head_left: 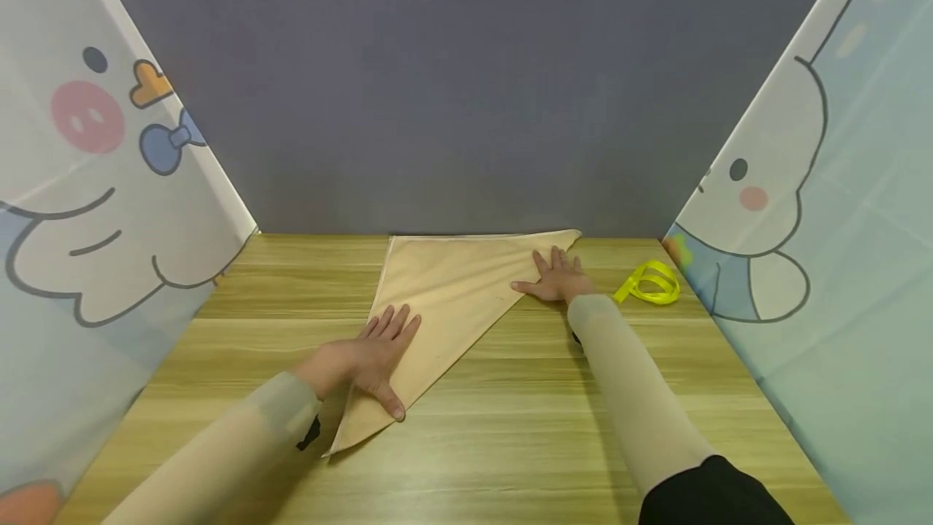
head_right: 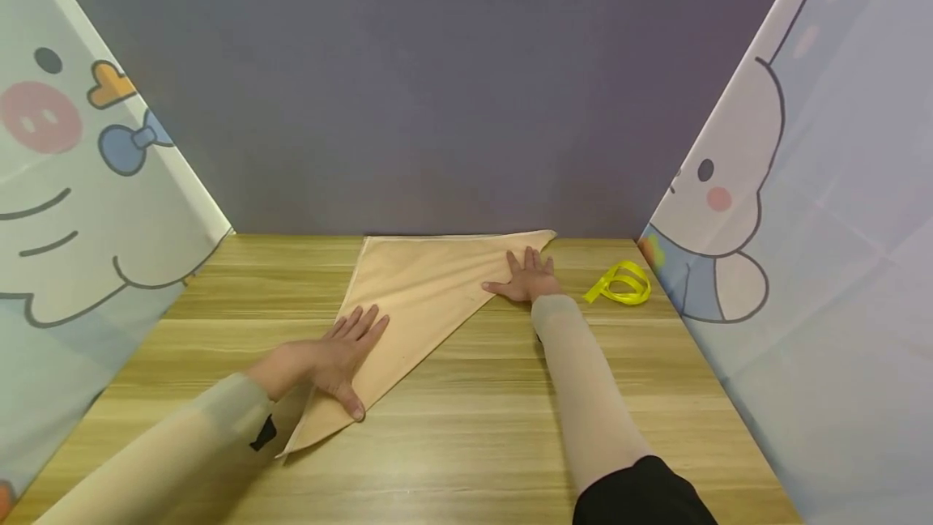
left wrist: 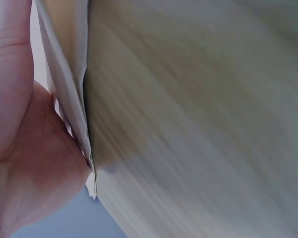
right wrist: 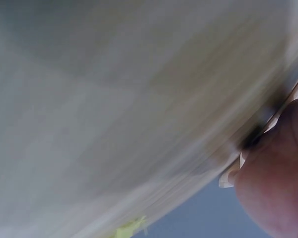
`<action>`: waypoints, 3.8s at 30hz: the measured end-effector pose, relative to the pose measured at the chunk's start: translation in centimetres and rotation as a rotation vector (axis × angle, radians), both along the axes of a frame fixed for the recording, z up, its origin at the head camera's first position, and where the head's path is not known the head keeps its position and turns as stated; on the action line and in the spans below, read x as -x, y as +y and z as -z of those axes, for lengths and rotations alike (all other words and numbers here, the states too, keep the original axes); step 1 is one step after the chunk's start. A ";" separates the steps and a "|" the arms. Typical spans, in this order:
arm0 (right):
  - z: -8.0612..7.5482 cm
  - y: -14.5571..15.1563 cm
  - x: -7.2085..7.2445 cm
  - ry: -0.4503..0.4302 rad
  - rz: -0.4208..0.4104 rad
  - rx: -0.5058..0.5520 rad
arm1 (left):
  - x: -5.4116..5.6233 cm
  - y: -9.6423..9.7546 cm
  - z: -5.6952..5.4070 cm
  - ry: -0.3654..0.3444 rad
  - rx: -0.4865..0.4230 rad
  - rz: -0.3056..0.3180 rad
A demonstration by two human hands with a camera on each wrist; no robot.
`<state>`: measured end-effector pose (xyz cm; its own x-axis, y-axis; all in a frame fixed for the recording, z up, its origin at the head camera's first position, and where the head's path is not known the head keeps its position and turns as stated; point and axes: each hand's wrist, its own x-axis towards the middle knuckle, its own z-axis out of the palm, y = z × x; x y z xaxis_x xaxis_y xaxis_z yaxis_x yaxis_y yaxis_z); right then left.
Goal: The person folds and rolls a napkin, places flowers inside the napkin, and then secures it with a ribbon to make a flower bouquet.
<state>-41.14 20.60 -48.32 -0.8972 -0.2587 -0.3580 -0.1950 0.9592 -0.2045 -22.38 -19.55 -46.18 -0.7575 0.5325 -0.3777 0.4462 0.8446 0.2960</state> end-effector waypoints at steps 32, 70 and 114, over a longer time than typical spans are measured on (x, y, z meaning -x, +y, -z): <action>-0.5 4.4 -0.1 -0.021 0.036 0.034 | 1.2 3.9 0.2 0.002 -0.020 -0.002; -2.1 -8.0 -20.2 -0.082 -0.270 0.865 | -2.4 -3.8 0.1 -0.086 -0.747 -0.049; -1.4 -18.2 -23.0 -0.092 -0.422 0.572 | -3.0 -6.7 0.5 -0.482 -0.692 0.082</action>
